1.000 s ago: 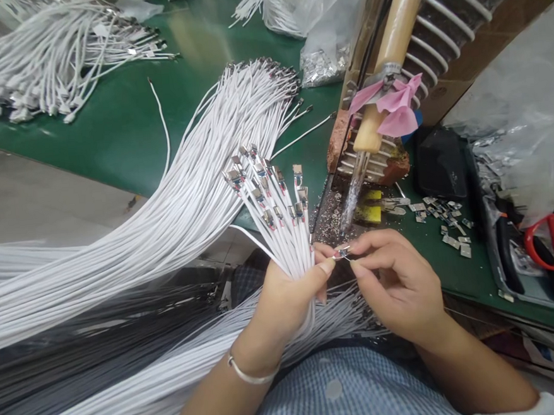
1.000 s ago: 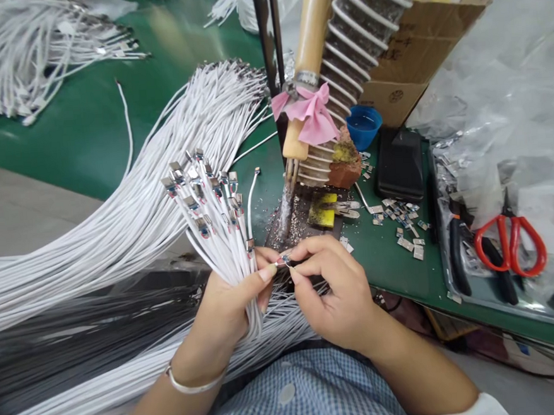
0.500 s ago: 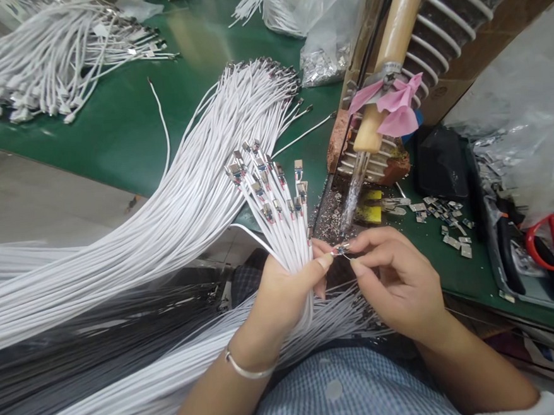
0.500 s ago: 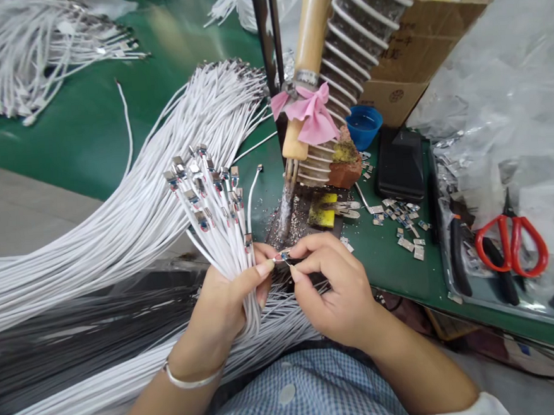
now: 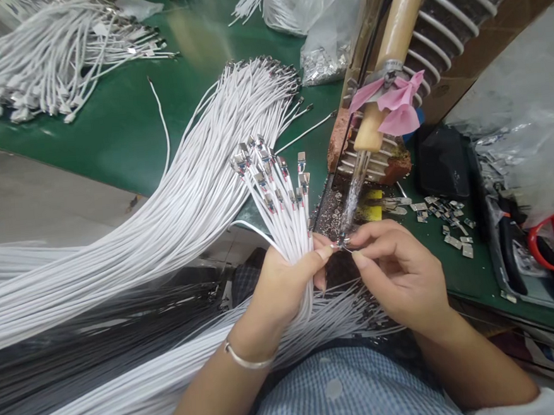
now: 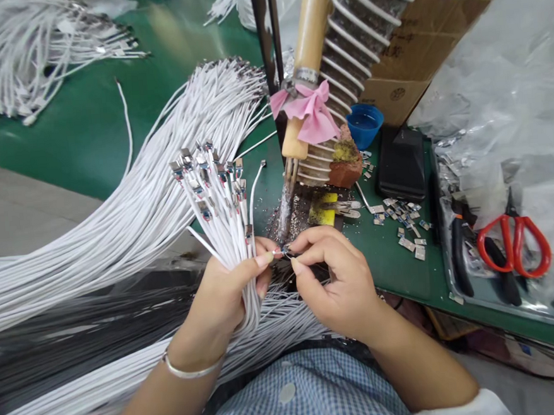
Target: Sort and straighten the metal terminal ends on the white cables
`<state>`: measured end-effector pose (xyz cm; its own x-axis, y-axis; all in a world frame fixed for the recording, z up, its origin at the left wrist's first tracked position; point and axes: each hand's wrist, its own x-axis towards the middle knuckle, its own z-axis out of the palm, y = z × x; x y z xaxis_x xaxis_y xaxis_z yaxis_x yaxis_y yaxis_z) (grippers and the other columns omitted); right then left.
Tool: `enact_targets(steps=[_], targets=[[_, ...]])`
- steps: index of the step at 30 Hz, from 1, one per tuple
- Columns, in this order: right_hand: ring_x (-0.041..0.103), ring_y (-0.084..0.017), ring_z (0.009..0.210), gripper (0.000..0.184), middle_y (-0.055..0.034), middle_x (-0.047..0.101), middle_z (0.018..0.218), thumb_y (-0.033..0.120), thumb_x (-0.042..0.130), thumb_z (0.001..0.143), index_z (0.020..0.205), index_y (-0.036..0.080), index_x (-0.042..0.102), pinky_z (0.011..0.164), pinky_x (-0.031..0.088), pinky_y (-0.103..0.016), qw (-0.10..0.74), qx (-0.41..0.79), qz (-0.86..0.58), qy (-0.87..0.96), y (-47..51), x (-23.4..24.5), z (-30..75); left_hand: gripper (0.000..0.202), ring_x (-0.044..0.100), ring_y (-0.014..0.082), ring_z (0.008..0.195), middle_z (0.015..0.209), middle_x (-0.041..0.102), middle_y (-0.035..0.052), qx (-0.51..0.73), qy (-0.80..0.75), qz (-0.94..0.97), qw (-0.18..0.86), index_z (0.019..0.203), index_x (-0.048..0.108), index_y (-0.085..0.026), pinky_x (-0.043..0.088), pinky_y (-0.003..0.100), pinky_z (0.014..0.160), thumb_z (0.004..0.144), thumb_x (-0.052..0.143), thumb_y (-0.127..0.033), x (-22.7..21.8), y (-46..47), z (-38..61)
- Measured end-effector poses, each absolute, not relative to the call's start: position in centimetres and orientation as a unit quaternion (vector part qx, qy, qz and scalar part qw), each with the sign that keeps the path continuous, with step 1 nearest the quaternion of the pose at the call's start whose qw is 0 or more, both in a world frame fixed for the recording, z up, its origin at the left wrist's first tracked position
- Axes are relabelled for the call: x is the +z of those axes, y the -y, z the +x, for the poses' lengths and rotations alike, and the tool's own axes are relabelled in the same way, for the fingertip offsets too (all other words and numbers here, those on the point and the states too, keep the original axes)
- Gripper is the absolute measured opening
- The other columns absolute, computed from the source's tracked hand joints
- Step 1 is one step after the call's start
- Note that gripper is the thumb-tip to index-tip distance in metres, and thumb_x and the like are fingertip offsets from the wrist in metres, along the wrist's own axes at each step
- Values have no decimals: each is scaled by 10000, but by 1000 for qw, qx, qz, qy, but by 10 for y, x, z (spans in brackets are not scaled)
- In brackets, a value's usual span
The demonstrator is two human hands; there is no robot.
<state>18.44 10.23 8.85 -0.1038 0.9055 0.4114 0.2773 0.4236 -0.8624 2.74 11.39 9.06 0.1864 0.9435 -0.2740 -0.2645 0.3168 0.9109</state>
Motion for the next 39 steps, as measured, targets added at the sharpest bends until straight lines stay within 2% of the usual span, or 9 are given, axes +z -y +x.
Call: enact_targets(steps=[11, 19, 25, 34, 39], targets=[[557, -160, 829, 200, -22, 565, 890, 7, 586, 716, 779, 197, 583, 739, 464, -322, 510, 318, -433, 672, -106, 92, 183, 49, 420, 69, 385, 465, 498, -44, 457, -448, 373, 672, 709, 621, -153, 324, 198, 385, 716, 617, -201, 95, -117, 27], [570, -174, 819, 175, -33, 569, 883, 32, 589, 725, 761, 203, 593, 725, 482, -334, 511, 316, -442, 666, -107, 94, 184, 37, 432, 62, 391, 539, 565, -21, 460, -447, 362, 676, 703, 631, -152, 325, 198, 384, 709, 618, -186, 97, -117, 26], [569, -172, 817, 172, -32, 567, 882, 37, 586, 726, 757, 206, 594, 725, 486, -332, 512, 315, -441, 666, -108, 95, 184, 40, 437, 57, 397, 533, 555, -27, 465, -431, 370, 679, 699, 632, -157, 327, 195, 402, 730, 612, -173, 96, -117, 26], [569, -178, 841, 171, -31, 566, 889, 41, 587, 730, 761, 208, 587, 744, 479, -342, 489, 335, -441, 674, -104, 94, 187, 40, 429, 50, 421, 645, 593, -3, 450, -438, 367, 686, 711, 636, -145, 303, 201, 390, 724, 601, -158, 91, -115, 25], [567, -163, 843, 176, -26, 567, 894, 26, 591, 723, 762, 197, 587, 752, 467, -321, 490, 334, -440, 674, -105, 93, 187, 46, 424, 59, 411, 538, 542, -24, 451, -437, 369, 685, 731, 637, -148, 299, 197, 386, 736, 603, -178, 88, -115, 25]])
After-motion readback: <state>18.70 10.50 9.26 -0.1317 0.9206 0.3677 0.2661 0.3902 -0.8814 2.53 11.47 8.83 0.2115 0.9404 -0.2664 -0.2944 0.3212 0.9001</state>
